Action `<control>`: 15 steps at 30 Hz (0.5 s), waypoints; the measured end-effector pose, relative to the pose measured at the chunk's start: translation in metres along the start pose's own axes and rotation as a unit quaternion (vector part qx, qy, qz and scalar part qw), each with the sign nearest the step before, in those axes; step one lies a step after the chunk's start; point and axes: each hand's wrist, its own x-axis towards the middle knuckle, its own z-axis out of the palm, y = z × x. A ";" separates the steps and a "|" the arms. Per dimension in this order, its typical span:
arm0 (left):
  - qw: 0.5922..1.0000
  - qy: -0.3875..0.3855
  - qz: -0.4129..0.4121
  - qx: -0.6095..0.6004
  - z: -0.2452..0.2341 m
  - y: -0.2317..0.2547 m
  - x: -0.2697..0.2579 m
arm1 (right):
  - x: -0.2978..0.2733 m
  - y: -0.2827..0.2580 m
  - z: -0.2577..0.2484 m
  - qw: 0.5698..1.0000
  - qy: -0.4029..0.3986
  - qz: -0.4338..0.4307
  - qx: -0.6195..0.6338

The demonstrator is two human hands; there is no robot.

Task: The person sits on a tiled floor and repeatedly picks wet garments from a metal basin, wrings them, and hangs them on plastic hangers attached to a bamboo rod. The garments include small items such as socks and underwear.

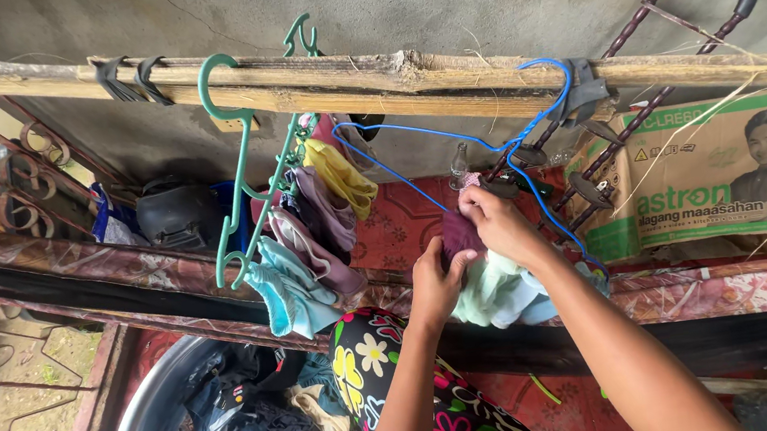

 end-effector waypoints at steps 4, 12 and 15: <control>0.993 0.022 0.095 0.061 -0.006 0.007 0.003 | 0.005 0.011 0.006 0.999 0.047 -0.020 -0.014; 0.986 0.076 0.045 0.139 -0.014 0.005 -0.002 | -0.028 -0.046 0.000 0.980 0.012 -0.189 -0.063; 0.970 0.108 0.030 0.214 -0.003 0.000 0.003 | -0.034 -0.052 0.011 0.966 0.070 -0.193 -0.154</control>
